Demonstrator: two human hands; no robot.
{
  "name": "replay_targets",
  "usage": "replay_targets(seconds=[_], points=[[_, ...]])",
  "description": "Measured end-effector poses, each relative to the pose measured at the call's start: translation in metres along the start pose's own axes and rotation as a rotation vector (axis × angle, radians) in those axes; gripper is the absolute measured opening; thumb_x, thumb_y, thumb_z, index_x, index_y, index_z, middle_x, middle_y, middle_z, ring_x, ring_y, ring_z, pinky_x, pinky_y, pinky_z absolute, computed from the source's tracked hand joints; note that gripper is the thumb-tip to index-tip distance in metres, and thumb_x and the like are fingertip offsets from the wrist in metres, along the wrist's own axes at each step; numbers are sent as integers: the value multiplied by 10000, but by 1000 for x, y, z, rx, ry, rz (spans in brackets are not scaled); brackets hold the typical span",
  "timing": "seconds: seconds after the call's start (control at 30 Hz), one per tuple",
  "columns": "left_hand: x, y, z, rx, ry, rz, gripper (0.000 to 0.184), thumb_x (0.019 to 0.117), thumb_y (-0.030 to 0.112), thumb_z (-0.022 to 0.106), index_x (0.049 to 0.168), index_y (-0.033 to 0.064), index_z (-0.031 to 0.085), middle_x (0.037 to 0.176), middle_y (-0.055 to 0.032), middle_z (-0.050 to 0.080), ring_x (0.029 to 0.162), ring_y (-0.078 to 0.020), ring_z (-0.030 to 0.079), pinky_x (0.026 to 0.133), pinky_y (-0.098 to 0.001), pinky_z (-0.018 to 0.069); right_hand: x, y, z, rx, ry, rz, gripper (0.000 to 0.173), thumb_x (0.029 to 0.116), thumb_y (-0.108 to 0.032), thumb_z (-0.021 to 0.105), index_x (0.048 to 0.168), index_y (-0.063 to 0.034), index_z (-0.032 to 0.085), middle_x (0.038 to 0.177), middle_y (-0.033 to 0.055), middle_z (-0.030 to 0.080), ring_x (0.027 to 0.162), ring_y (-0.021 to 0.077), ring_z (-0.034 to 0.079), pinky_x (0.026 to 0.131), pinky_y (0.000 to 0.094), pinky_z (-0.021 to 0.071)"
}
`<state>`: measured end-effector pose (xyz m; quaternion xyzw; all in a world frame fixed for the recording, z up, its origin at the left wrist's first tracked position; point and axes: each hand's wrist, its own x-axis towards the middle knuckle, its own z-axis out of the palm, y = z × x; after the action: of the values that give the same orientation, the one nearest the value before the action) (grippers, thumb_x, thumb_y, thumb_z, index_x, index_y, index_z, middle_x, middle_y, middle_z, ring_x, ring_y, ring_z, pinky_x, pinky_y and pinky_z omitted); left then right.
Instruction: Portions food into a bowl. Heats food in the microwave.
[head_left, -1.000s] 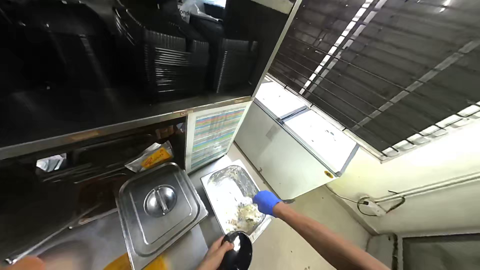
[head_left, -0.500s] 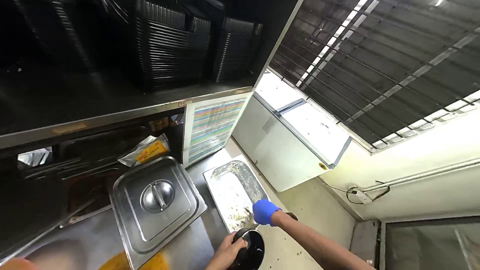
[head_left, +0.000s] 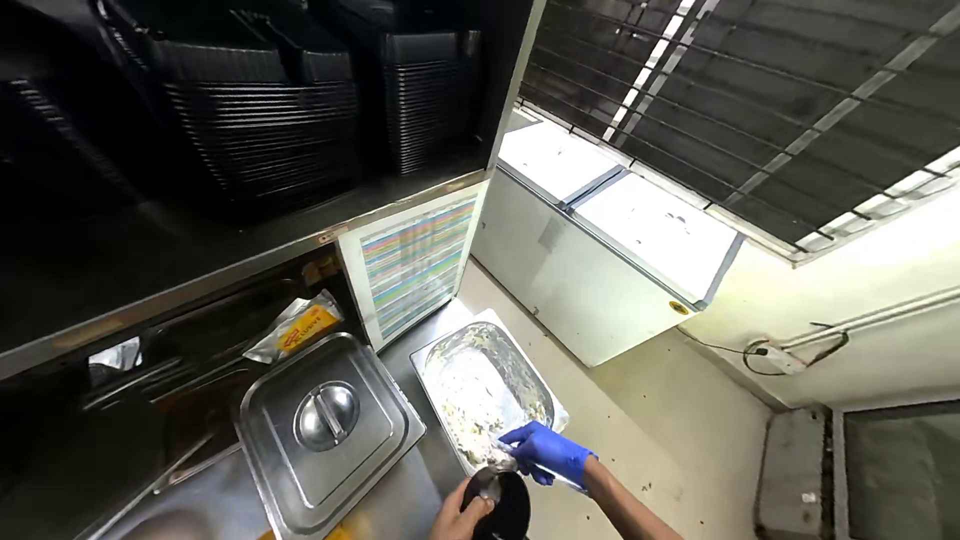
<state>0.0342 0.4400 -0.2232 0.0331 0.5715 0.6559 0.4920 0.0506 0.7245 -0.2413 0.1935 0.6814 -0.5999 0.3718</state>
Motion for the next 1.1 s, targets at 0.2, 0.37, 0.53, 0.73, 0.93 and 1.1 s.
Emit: replay_targets(seconds=[0.2, 0.37, 0.53, 0.73, 0.93, 1.1], points=[[-21, 41, -6, 2, 422, 88, 594, 1022, 365, 630, 1456, -9, 473, 1319, -186, 639, 1197, -233, 647, 1044, -452, 539, -18, 4, 0, 243, 81, -110, 443, 994, -204, 555, 1432, -181, 609, 699, 82, 622, 449, 154, 495, 414, 312, 436], [19, 62, -2, 45, 641, 139, 597, 1016, 522, 578, 1366, 38, 588, 1198, -159, 695, 1081, -235, 695, 921, -475, 595, -57, -29, 7, 201, 300, -282, 432, 1008, -207, 551, 1434, -190, 622, 721, 104, 646, 446, 188, 508, 405, 343, 452], [56, 81, 16, -317, 623, 116, 699, 1023, 624, 473, 1451, 73, 520, 1361, -192, 612, 1196, -337, 645, 911, -599, 584, -84, -54, 40, -63, 671, -405, 439, 1036, -207, 530, 1465, -253, 605, 740, 19, 692, 478, 146, 559, 449, 346, 511], [80, 98, 31, -383, 542, 177, 667, 1055, 586, 427, 1412, 36, 548, 1322, -197, 628, 1164, -305, 661, 929, -526, 595, -72, -57, 80, -728, 1013, -310, 532, 980, -169, 534, 1461, -390, 584, 922, 85, 680, 667, 218, 660, 584, 451, 572], [83, 94, 23, -505, 538, 146, 677, 1055, 589, 421, 1428, 35, 532, 1328, -214, 628, 1161, -329, 666, 918, -530, 598, -81, -63, 81, -614, 882, -340, 501, 1012, -188, 535, 1473, -382, 576, 945, 52, 716, 785, 197, 689, 719, 447, 588], [76, 79, 5, -607, 533, 82, 641, 1054, 581, 439, 1445, 82, 529, 1314, -195, 644, 1131, -344, 676, 892, -549, 598, -83, -68, 56, -259, 791, -378, 460, 1008, -207, 569, 1451, -323, 614, 748, -13, 676, 551, 123, 584, 523, 366, 531]])
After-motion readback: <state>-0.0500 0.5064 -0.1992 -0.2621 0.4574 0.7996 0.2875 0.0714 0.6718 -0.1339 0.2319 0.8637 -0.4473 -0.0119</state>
